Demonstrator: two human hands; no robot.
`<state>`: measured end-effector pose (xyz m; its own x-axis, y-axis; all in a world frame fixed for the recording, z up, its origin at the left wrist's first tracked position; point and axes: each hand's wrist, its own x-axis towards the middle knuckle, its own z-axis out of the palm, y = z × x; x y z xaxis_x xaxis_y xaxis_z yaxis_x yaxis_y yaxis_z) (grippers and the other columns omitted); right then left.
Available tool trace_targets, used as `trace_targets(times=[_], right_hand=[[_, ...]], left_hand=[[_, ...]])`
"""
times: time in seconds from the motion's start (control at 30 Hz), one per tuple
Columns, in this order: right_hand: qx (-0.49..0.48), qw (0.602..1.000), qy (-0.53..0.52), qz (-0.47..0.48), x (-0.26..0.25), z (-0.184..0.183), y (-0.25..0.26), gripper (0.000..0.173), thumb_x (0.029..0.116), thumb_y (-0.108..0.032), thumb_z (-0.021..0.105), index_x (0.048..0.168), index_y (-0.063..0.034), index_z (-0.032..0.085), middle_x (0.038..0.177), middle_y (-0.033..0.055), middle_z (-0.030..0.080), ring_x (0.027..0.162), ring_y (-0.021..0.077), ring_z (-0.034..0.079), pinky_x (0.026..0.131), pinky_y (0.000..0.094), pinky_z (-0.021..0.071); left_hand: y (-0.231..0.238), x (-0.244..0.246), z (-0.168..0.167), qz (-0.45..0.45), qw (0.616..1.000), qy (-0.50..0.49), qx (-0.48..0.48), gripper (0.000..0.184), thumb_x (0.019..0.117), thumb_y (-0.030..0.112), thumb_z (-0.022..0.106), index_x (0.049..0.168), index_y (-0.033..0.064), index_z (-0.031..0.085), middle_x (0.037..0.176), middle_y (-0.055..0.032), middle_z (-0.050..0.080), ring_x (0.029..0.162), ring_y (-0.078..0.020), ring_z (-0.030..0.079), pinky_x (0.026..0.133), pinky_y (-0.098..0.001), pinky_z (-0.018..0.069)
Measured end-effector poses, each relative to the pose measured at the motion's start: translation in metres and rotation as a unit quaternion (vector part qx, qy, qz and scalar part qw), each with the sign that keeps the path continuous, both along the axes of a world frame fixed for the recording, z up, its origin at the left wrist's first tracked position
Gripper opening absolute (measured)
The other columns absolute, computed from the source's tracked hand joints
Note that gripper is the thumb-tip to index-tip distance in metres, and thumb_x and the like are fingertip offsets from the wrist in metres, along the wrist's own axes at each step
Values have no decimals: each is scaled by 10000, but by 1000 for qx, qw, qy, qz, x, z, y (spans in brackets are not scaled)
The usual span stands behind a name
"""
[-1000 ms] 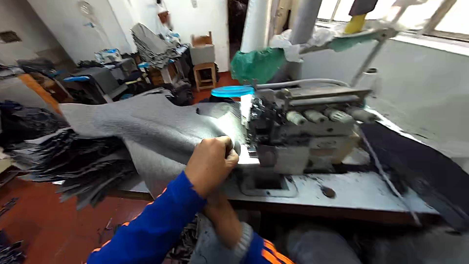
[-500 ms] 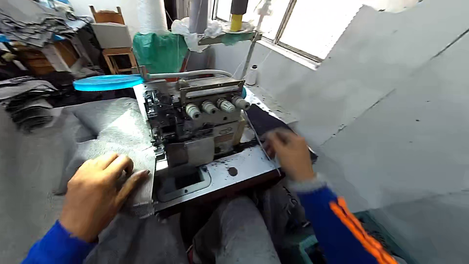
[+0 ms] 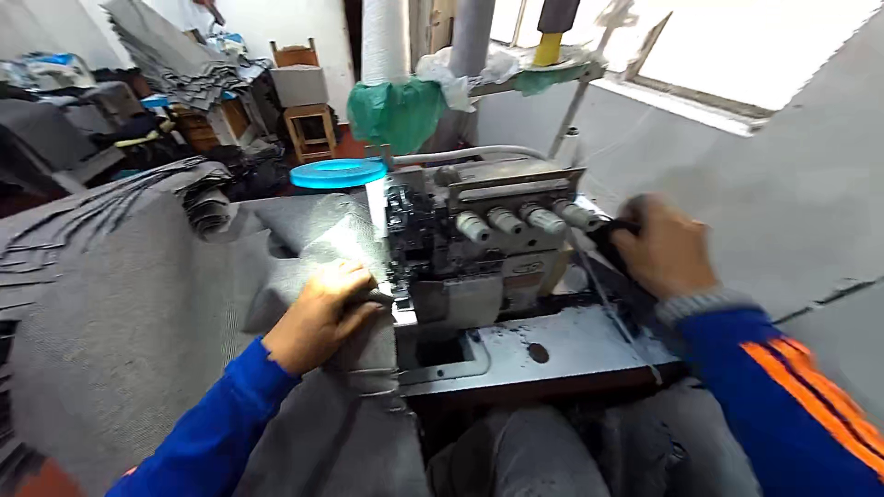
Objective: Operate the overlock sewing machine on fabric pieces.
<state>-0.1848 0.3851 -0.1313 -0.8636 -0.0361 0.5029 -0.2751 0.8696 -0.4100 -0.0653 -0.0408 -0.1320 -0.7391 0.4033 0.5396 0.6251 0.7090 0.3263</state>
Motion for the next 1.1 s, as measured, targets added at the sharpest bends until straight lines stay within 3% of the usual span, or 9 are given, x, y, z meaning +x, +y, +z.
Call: trace_targets(times=[0.1,0.17,0.27,0.43,0.6,0.77,0.87,1.0,1.1], right_hand=[[-104,988,90,77,89,2,-34,497,924,-166,676,1324,50,476,961,227,679,785,358,679,667,575,545],[-184,968,90,142,133,-11,-75,571,924,-228,718,1416,-47,491,1050,67,722,860,97,702,743,333,609],[-240,946,50,210,156,-35,-152,287,992,-173,621,1227,-23,689,1000,62,752,865,94,720,757,307,613],[-296,894,25,334,151,-49,-221,301,1055,-108,494,1332,-93,609,990,27,750,889,80,724,764,279,617],[-348,853,9,390,149,-48,-225,270,1039,-65,514,1307,-69,547,977,-2,752,921,49,720,816,238,607],[-504,781,-69,363,157,-46,-229,55,987,-80,580,961,-40,605,766,-28,662,698,12,635,630,203,547],[-431,792,-157,403,171,-63,-231,389,993,-329,622,1088,42,693,929,31,738,857,30,702,760,262,609],[-402,763,-294,412,191,-88,-238,239,968,-173,594,837,-2,699,701,2,659,671,15,634,642,256,540],[-414,735,-305,442,199,-96,-223,260,1017,-135,567,891,31,723,756,22,705,740,-6,668,717,232,570]], left_hand=[[-1,7,20,-75,986,-82,125,74,877,93,744,939,62,718,812,46,703,723,14,649,679,-164,562],[3,16,26,-82,981,-83,156,50,883,56,735,931,42,742,805,38,717,689,22,641,644,-141,549],[12,28,31,-68,987,-39,137,94,925,137,702,909,84,778,826,69,714,752,33,649,692,-129,545],[16,40,35,-75,975,-83,193,78,855,86,773,908,52,728,1212,-59,728,1060,-134,719,920,-290,610],[12,44,42,-46,965,-133,221,101,856,18,750,901,68,675,810,14,707,675,-41,649,619,-183,557],[19,39,37,-2,970,-91,224,125,839,16,777,895,74,682,736,35,697,619,-21,639,579,-171,549],[16,25,21,59,985,-31,161,129,854,89,779,965,98,715,794,58,719,680,-15,662,640,-200,573],[24,20,-11,158,981,108,30,200,895,213,750,1072,124,772,1075,-42,730,1124,-255,635,1011,-490,476],[42,40,-19,195,958,199,-67,208,974,293,665,903,133,776,913,-51,742,994,-272,674,942,-488,468]])
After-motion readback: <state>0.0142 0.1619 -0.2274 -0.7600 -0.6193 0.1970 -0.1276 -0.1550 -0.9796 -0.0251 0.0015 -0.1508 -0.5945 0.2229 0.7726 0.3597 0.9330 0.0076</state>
